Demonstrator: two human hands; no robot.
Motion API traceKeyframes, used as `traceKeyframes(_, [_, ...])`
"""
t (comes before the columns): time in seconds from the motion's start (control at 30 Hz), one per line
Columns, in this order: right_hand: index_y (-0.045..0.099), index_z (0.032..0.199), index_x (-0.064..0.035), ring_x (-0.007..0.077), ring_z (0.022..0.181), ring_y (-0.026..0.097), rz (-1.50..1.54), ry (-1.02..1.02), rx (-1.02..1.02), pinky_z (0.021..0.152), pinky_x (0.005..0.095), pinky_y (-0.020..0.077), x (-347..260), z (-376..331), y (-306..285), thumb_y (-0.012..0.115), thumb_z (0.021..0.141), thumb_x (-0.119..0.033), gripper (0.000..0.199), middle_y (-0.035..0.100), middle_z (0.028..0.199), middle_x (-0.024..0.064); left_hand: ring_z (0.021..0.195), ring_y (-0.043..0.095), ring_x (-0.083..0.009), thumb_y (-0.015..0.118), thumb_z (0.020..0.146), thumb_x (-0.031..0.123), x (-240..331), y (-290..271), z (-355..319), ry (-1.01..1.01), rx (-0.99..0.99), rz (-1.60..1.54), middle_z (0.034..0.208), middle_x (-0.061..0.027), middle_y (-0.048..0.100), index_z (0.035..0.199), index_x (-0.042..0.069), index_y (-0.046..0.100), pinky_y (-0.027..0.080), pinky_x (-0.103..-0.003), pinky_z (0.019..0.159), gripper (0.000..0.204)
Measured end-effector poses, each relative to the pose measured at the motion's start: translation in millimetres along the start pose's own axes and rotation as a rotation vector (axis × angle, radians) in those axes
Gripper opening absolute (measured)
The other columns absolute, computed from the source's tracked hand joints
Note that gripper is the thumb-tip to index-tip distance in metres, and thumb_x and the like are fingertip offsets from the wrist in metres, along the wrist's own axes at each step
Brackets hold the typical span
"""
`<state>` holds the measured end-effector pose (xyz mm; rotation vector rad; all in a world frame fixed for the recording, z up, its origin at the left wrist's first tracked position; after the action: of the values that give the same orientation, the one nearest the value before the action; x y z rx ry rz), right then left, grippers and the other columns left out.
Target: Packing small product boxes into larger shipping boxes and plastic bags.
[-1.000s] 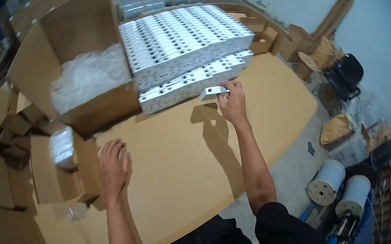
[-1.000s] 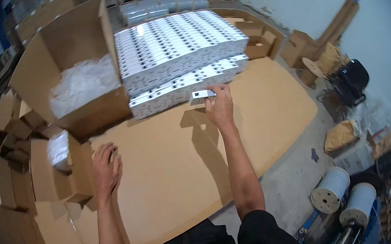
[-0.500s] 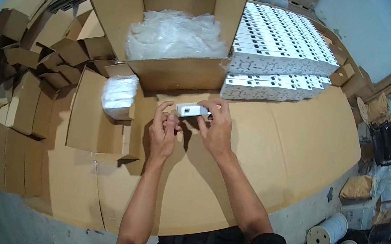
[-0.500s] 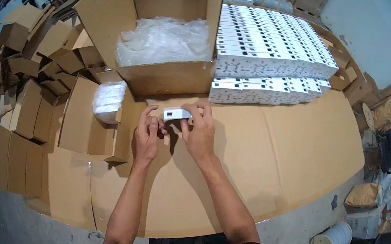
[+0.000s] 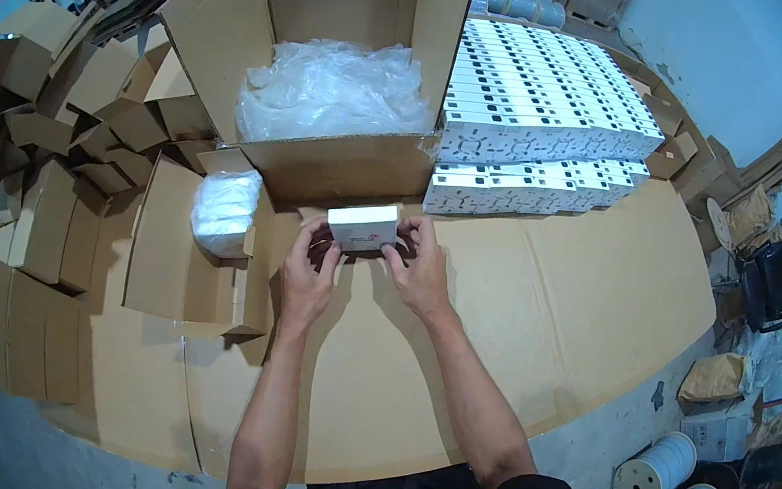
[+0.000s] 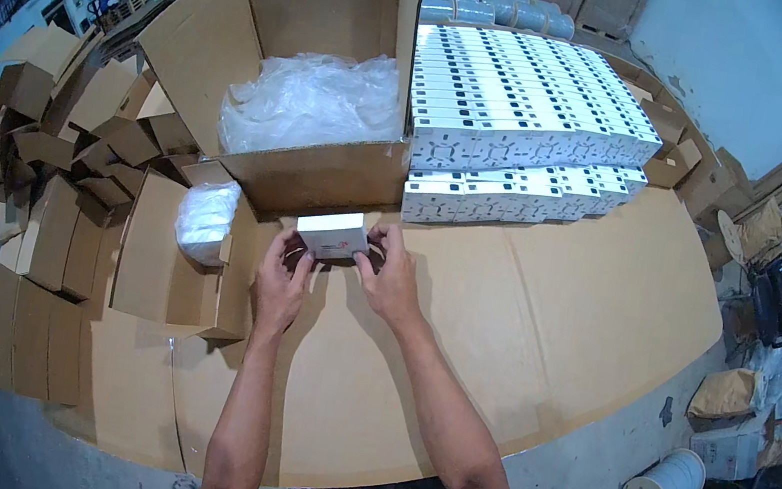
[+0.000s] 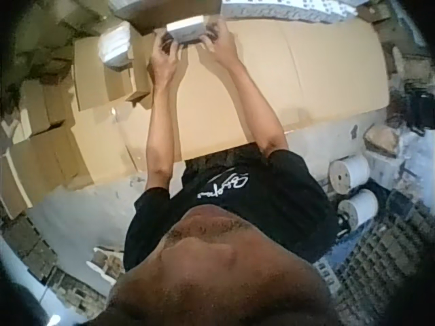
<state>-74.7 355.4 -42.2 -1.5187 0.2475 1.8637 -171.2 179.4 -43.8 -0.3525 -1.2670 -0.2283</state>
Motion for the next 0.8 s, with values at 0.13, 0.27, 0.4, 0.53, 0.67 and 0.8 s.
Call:
traceKeyframes(0.13, [0.047,0.12,0.0003,0.0378,0.111,0.068,-0.081,0.023,-0.059,0.093,0.0436,0.0534,1.0,-1.3,2.6,0.07,0.086,0.003,0.041,0.069,0.113,0.0226,0.1,0.072,-0.0229,0.063,0.094,0.002,4.6,0.2,-1.0,-0.017,-0.037,0.215,0.11,-0.0144,0.072,0.127,0.001,0.058,0.055,-0.036,0.09,0.034])
traceKeyframes(0.27, [0.047,0.123,0.0,0.0384,0.111,0.067,-0.099,0.006,-0.083,0.095,0.0436,0.0534,2.5,-1.6,4.9,0.069,0.086,0.004,0.043,0.068,0.115,0.0234,0.107,0.069,-0.021,0.065,0.093,0.006,1.7,1.0,-2.6,-0.074,-0.072,0.208,0.111,-0.0128,0.072,0.131,0.003,0.058,0.052,-0.036,0.096,0.038])
traceKeyframes(0.4, [0.045,0.133,-0.0007,0.0369,0.116,0.065,-0.099,-0.018,-0.129,0.1,0.0431,0.0521,2.2,-3.3,5.5,0.067,0.084,0.004,0.054,0.065,0.121,0.0238,0.108,0.069,-0.0237,0.067,0.093,0.009,9.7,4.0,-4.1,-0.048,-0.093,0.316,0.113,-0.0138,0.071,0.134,0.002,0.054,0.052,-0.038,0.097,0.043])
traceKeyframes(0.53, [0.04,0.142,-0.0013,0.0348,0.124,0.061,-0.073,-0.08,-0.168,0.107,0.0413,0.0491,3.0,-1.9,1.9,0.061,0.08,0.007,0.067,0.061,0.13,0.0235,0.117,0.063,-0.0317,0.066,0.094,0.013,17.5,1.0,-5.7,0.009,-0.03,0.189,0.126,-0.0198,0.063,0.137,0.0,0.048,0.05,-0.042,0.1,0.048])
traceKeyframes(0.67, [0.036,0.146,-0.0003,0.0335,0.127,0.059,-0.029,-0.037,-0.245,0.109,0.0402,0.0469,-4.3,1.8,3.0,0.051,0.078,0.012,0.071,0.058,0.135,0.0241,0.11,0.061,-0.0321,0.059,0.098,0.015,54.1,-20.5,-15.9,0.281,0.123,0.325,0.12,-0.02,0.061,0.132,-0.002,0.051,0.048,-0.042,0.096,0.039])
traceKeyframes(0.8, [0.04,0.142,0.0023,0.0355,0.124,0.061,0.112,-0.026,-0.236,0.109,0.0411,0.0476,12.8,9.9,0.5,0.046,0.074,0.014,0.069,0.061,0.131,0.0266,0.1,0.063,-0.0292,0.059,0.098,0.013,124.1,-13.4,-16.1,0.521,0.178,0.418,0.107,-0.0165,0.063,0.116,-0.002,0.059,0.049,-0.04,0.089,0.024])
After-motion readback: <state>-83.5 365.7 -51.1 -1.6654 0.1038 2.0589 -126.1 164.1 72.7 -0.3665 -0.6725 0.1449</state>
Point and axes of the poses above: each hand's wrist, its own z-axis towards the middle knuckle, its own y-axis out of the palm, x = y × z, the point moved 10 cm from there along z, towards the middle knuckle
